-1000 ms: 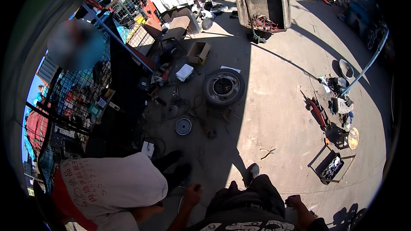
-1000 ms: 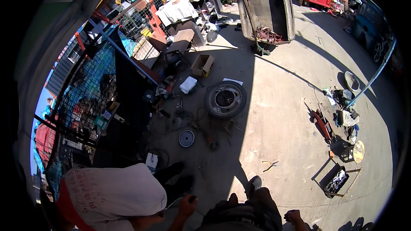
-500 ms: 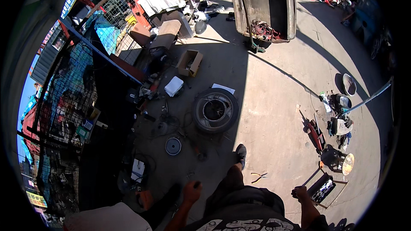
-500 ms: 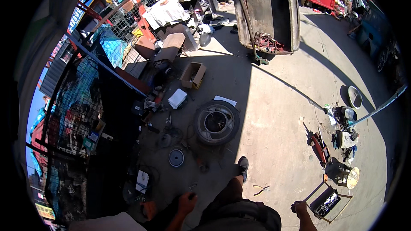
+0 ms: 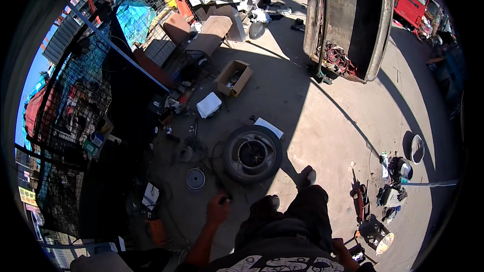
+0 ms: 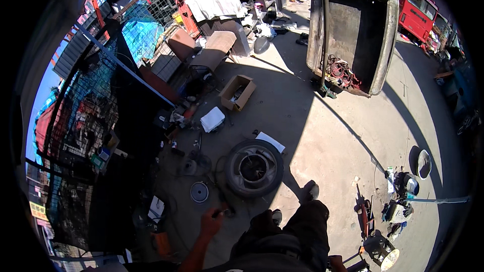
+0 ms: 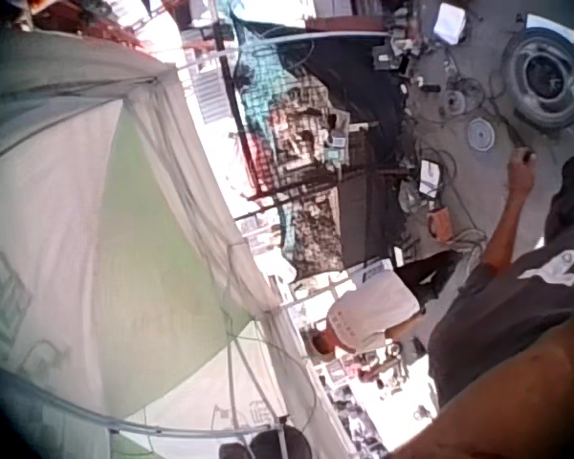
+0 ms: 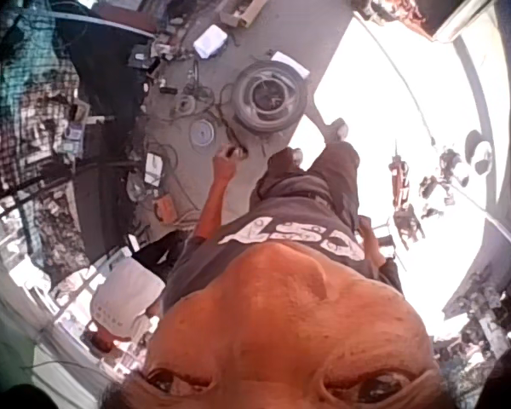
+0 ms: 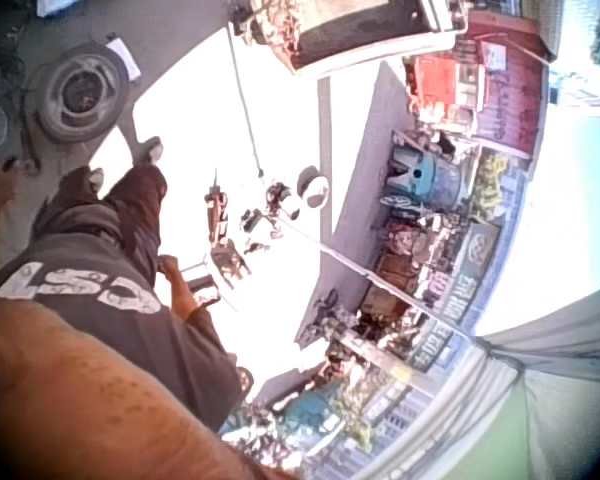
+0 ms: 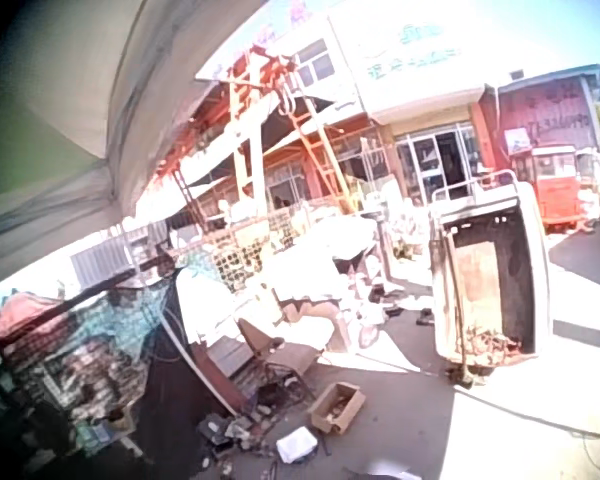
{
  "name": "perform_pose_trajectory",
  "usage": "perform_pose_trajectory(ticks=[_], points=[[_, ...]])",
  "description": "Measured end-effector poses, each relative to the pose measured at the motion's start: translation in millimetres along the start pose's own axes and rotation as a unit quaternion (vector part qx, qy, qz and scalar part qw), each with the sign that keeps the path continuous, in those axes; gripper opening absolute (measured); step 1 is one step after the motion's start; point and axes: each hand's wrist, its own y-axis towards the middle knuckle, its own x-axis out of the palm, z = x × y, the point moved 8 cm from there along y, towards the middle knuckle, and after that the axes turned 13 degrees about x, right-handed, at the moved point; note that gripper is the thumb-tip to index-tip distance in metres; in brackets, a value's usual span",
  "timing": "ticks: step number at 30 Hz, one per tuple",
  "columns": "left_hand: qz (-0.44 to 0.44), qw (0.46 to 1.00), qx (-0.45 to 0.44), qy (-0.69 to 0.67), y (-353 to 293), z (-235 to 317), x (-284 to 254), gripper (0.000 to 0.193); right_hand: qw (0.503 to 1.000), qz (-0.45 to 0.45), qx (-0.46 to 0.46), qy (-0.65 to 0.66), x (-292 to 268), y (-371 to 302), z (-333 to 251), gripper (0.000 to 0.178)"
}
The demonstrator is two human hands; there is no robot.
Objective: The person prepares a welding setup by handling cables and a welding torch, then welds a motor mounted in the bed of a teal three-wheeled vehicle. The person also briefly removes and puts on sunglasses during the process.
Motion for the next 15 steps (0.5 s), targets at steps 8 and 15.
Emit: perform_pose_trajectory(ticks=[8, 15], points=[[0.125, 0.984, -0.122, 0.026, -26.4, 34.0, 28.3, 0.02, 0.98, -0.049, -0.16, -0.104, -46.3, 51.6, -284.8, 0.011], [0.233, 0.942, -0.238, -0.031, -25.6, 108.8, 97.0, 0.017, 0.969, -0.057, -0.157, -0.182, -50.0, 5.9, -546.5, 0.023]])
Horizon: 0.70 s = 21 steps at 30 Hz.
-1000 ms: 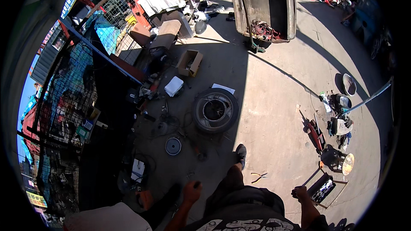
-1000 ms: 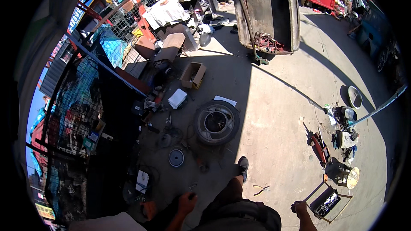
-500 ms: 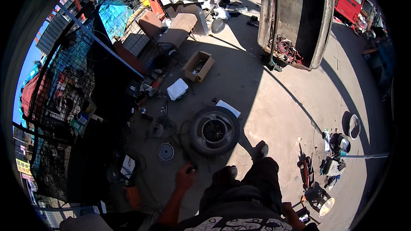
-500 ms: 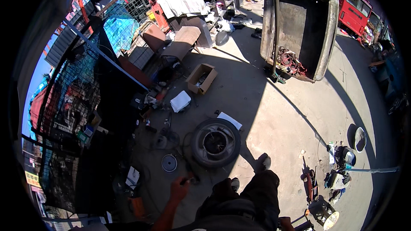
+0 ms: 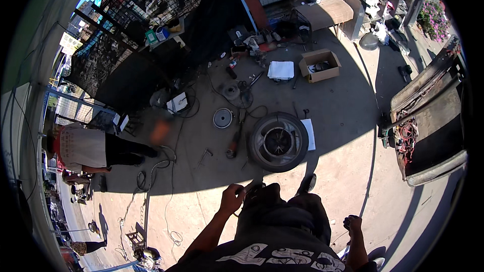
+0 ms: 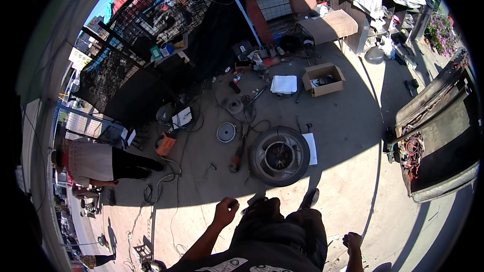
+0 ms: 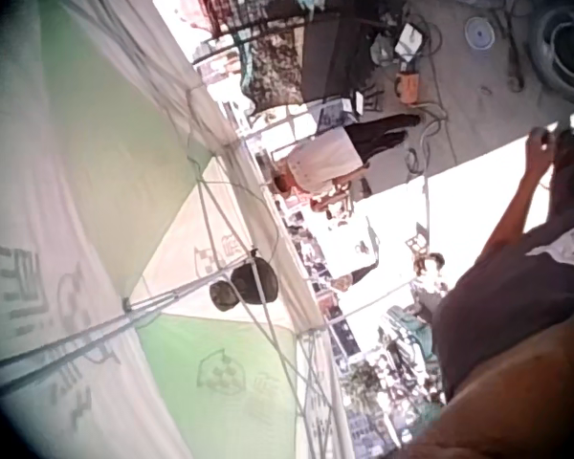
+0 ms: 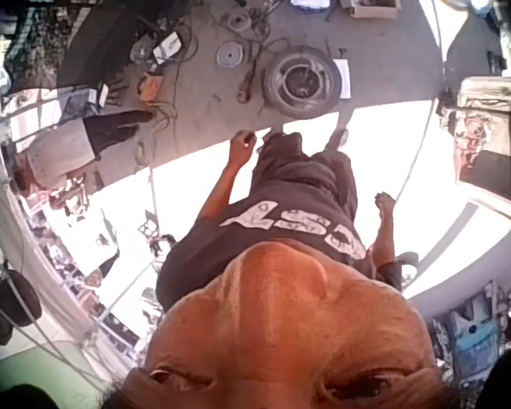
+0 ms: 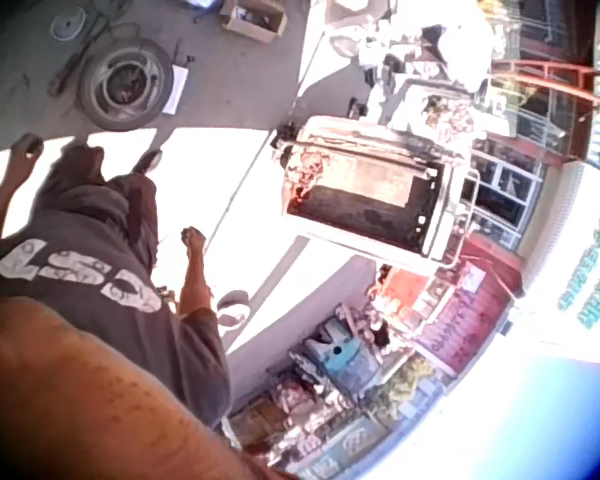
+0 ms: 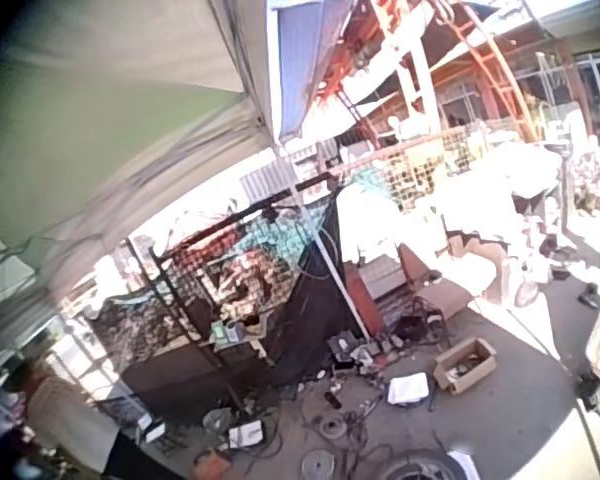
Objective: The person prepares a welding setup by handling cables and a welding torch, then welds a motor mounted in the bed of a teal three-wheeled vehicle. The person also briefly removes and puts on sunglasses during the process.
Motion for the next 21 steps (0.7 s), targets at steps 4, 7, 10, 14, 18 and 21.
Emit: perform_pose_trajectory(ticks=[4, 7, 10, 14, 18, 21], points=[[0.027, 0.999, -0.025, 0.006, -18.3, 27.8, 22.9, 0.017, 0.998, -0.046, -0.034, -0.024, -22.6, 20.3, -75.9, 0.023], [0.06, 0.997, -0.033, 0.025, -26.7, 32.1, 25.1, 0.015, 0.998, -0.033, -0.023, -0.057, -17.0, 24.9, -94.5, 0.022], [0.1, 0.993, -0.043, 0.036, -35.7, 36.3, 24.6, 0.013, 0.992, -0.079, 0.009, -0.1, -10.3, 50.5, -86.9, 0.006], [0.118, 0.991, -0.059, 0.025, -43.9, 43.7, 32.4, 0.013, 0.979, -0.095, 0.034, -0.177, -2.6, 58.7, -75.4, 0.028], [0.113, 0.992, -0.056, 0.02, -46.9, 50.8, 44.3, 0.013, 0.978, -0.108, 0.045, -0.175, -10.1, 60.8, -72.8, 0.026], [0.105, 0.992, -0.057, 0.026, -47.5, 56.8, 50.6, 0.013, 0.979, -0.109, 0.043, -0.167, -27.0, 72.5, -74.6, 0.027]])
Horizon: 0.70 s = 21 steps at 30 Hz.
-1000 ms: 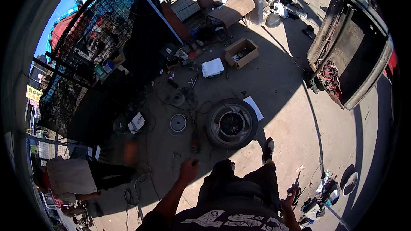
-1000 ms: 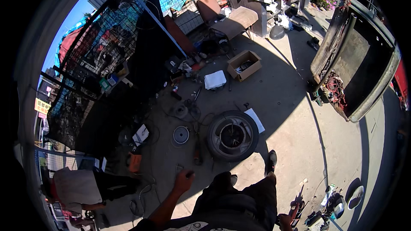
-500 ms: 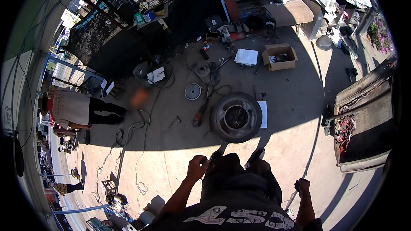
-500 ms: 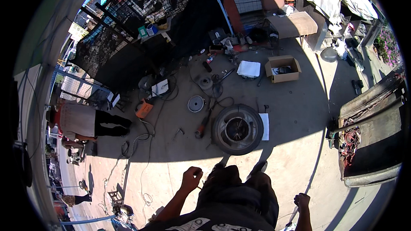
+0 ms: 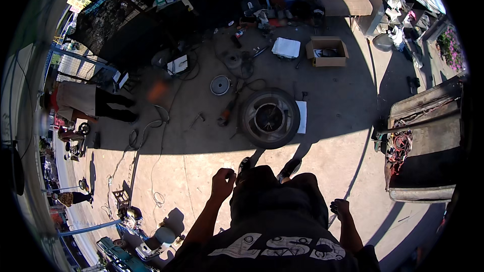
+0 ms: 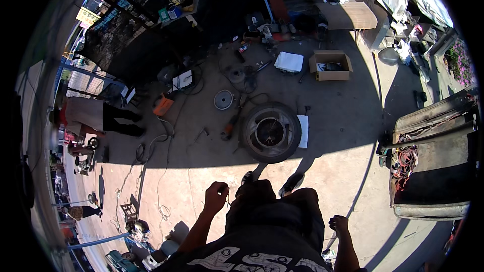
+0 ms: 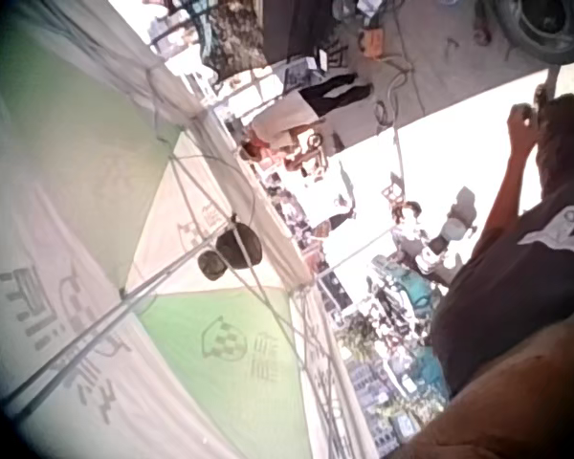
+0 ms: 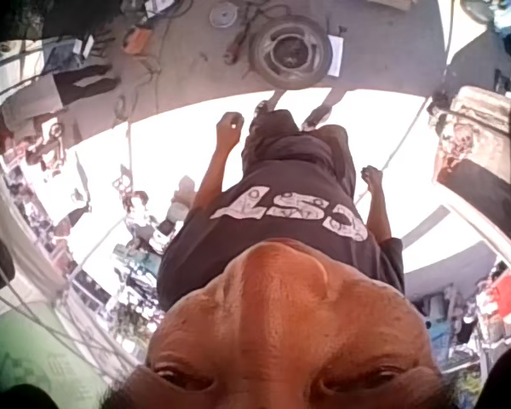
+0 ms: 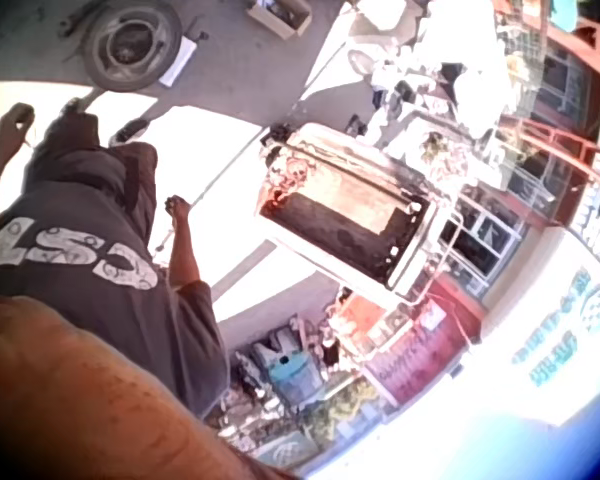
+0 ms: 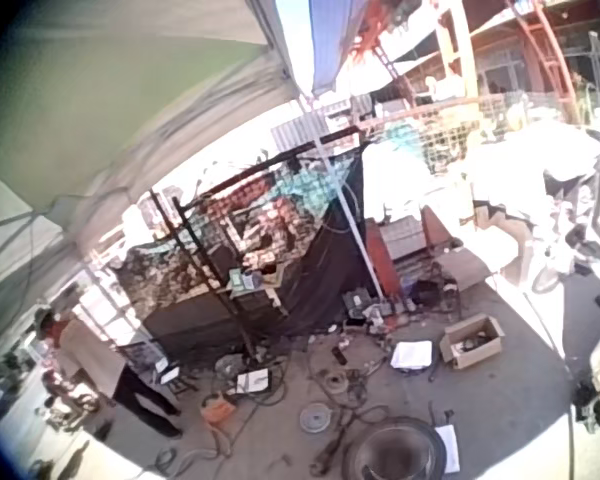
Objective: The person prepares a welding setup by handling cables and a welding torch, then welds a motor mounted in the bed of a teal three-wheeled vehicle. The person also briefly removes and puts on sunglasses during the process.
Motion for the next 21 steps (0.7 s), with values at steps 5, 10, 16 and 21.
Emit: perform_pose_trajectory(ticks=[5, 10, 16, 21], points=[[-0.003, 1.0, 0.011, 0.014, -0.8, 4.6, 0.7, 0.013, 1.0, 0.0, -0.004, 0.001, -19.4, 7.4, 2.9, 0.026], [-0.001, 1.0, 0.011, 0.01, 0.9, 6.0, 3.7, 0.014, 1.0, 0.004, 0.006, 0.016, -20.2, 10.7, 16.6, 0.027], [0.001, 1.0, 0.02, 0.007, 4.1, 20.2, 11.4, 0.013, 0.999, 0.016, 0.02, 0.029, -15.7, 6.1, 32.1, 0.021], [-0.006, 1.0, 0.018, 0.013, 2.5, 24.0, 21.4, 0.012, 0.999, 0.008, 0.019, 0.032, -27.5, 10.0, 29.7, 0.024]])
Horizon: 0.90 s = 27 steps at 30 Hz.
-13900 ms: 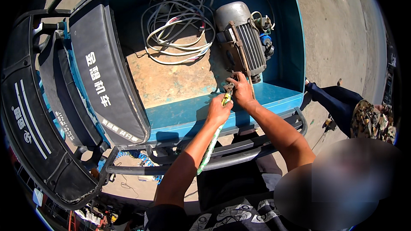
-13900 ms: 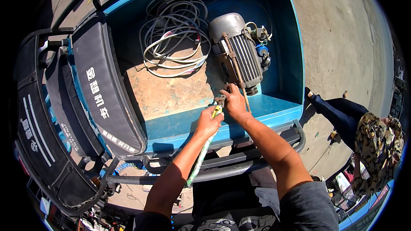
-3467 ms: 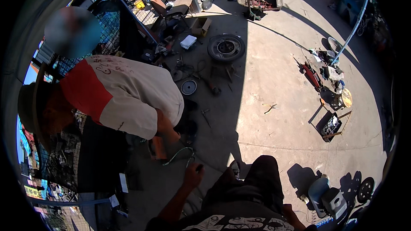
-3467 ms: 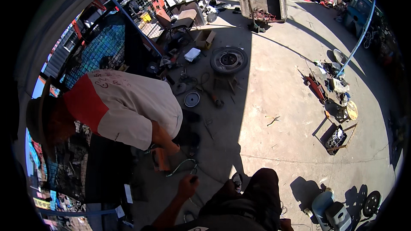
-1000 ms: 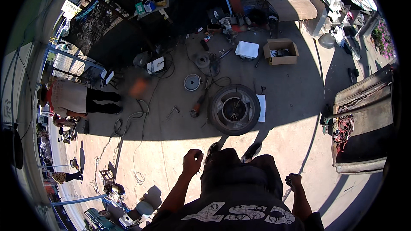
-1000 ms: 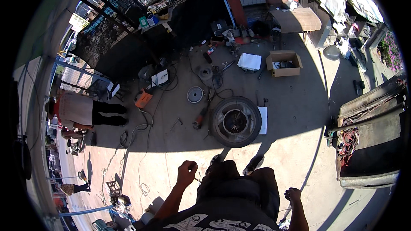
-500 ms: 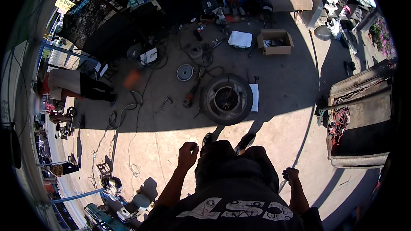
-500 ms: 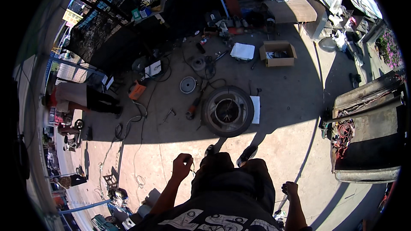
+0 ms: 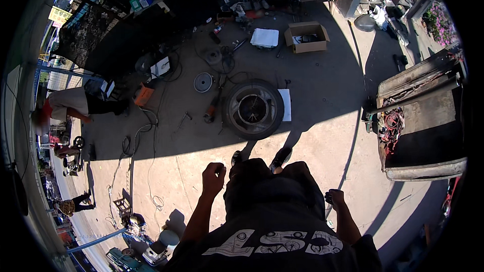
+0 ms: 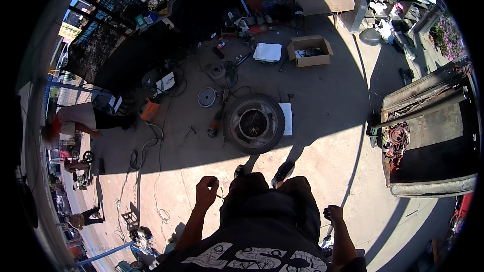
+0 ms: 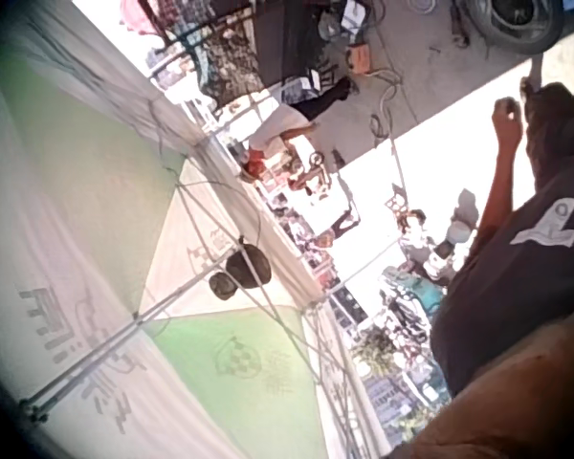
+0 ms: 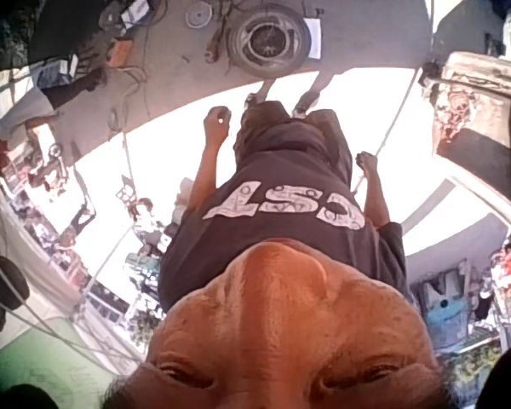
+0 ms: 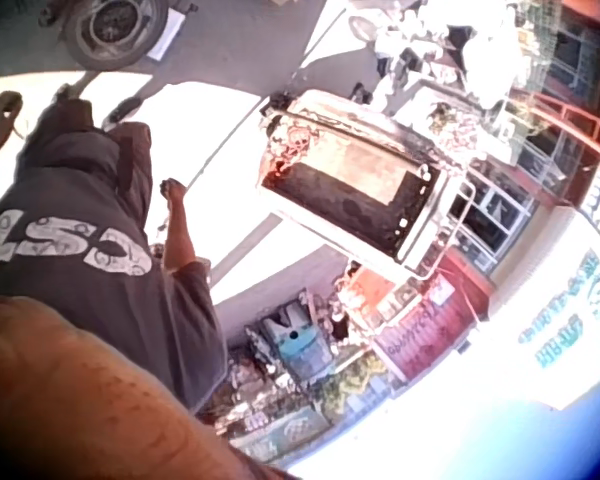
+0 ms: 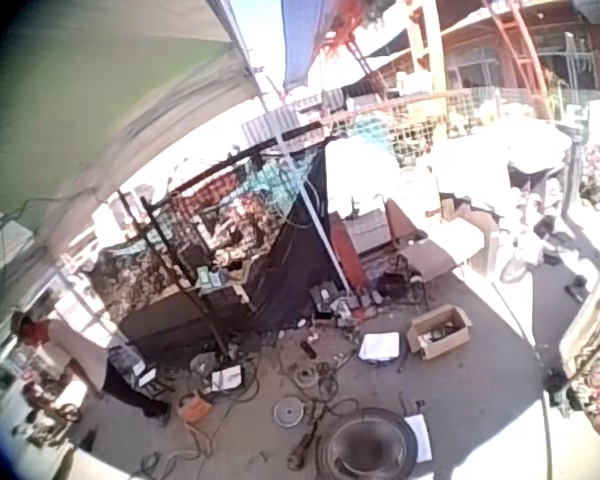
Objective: The person prepares a welding setup by handling cables and a welding torch, then welds a motor mounted in the bed of a teal three-wheeled vehicle. The person also briefly removes and puts on sunglasses during the process.
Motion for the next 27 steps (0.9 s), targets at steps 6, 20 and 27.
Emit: perform_pose_trajectory(ticks=[6, 20, 27], points=[[-0.015, 1.0, 0.004, -0.005, 6.1, 12.9, 11.5, 0.013, 1.0, 0.018, -0.011, 0.004, -7.6, -10.6, -16.2, 0.029], [-0.075, 0.996, 0.043, 0.0, 41.5, 42.8, 55.5, 0.013, 0.996, 0.019, -0.011, 0.089, -25.6, -8.3, 8.3, 0.026], [-0.139, 0.986, 0.086, 0.02, 100.1, 73.2, 88.0, 0.015, 0.992, 0.04, -0.049, 0.113, -33.3, -12.3, -39.8, 0.034]])
